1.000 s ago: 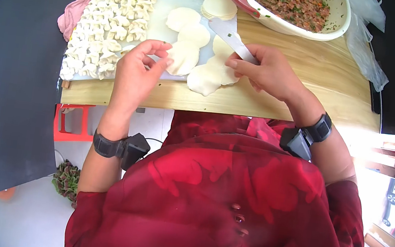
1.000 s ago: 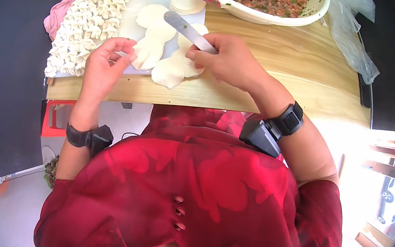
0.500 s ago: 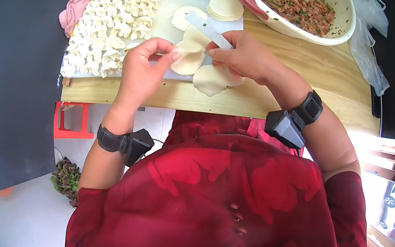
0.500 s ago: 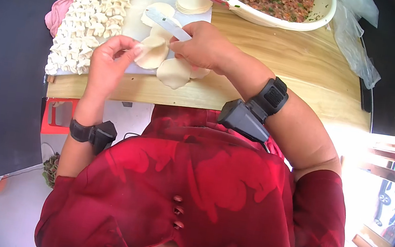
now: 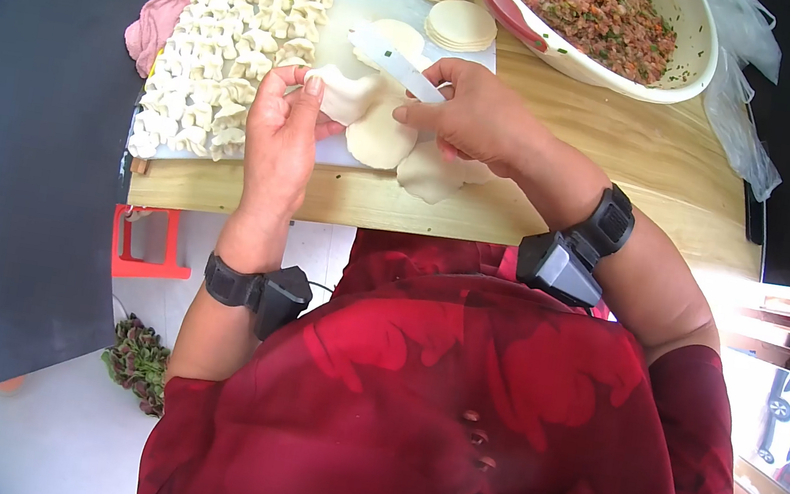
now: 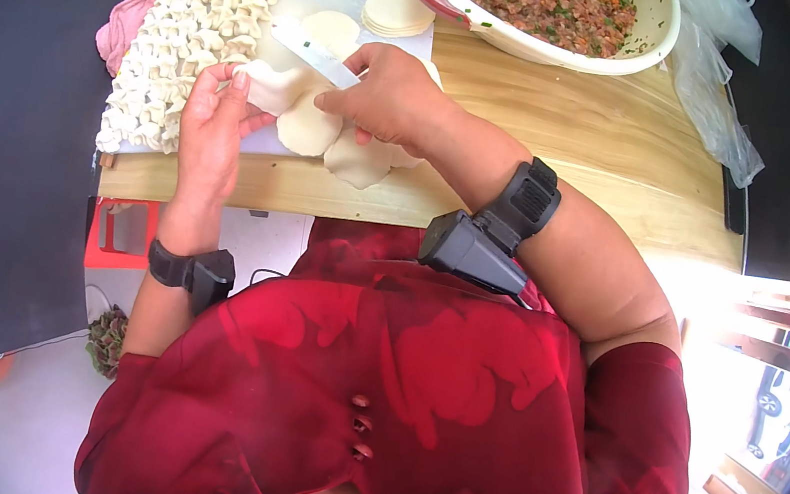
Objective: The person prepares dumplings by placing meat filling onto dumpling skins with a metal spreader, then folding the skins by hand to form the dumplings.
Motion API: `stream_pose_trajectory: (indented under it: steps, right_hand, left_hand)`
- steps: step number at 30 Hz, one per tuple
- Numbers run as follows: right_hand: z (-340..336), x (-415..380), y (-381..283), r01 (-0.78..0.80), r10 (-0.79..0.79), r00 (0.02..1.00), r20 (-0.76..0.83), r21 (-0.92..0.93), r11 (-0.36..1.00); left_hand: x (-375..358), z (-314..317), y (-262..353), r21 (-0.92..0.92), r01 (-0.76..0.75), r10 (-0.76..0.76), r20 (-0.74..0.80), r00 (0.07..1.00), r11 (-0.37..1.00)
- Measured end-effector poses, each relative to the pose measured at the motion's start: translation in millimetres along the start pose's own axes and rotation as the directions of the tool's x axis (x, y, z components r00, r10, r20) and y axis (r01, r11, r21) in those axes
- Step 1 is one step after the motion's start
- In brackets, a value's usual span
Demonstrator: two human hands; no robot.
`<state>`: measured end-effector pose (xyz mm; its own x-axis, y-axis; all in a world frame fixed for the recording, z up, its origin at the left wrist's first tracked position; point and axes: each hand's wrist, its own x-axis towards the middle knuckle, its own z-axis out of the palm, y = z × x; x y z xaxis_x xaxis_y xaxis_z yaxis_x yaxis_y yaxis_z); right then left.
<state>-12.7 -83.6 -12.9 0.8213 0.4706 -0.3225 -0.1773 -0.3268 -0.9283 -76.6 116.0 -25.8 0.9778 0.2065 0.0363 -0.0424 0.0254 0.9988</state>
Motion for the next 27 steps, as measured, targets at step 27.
stream_pose_trajectory:
  steps: [27]
  right_hand:
    - [-29.0, -24.5, 17.2, -0.03, -0.035, 0.994, 0.102, 0.571, 0.821]
  left_hand:
    - [-4.1, 45.5, 15.0, 0.213, -0.16, 0.071, 0.372, 0.925, 0.964]
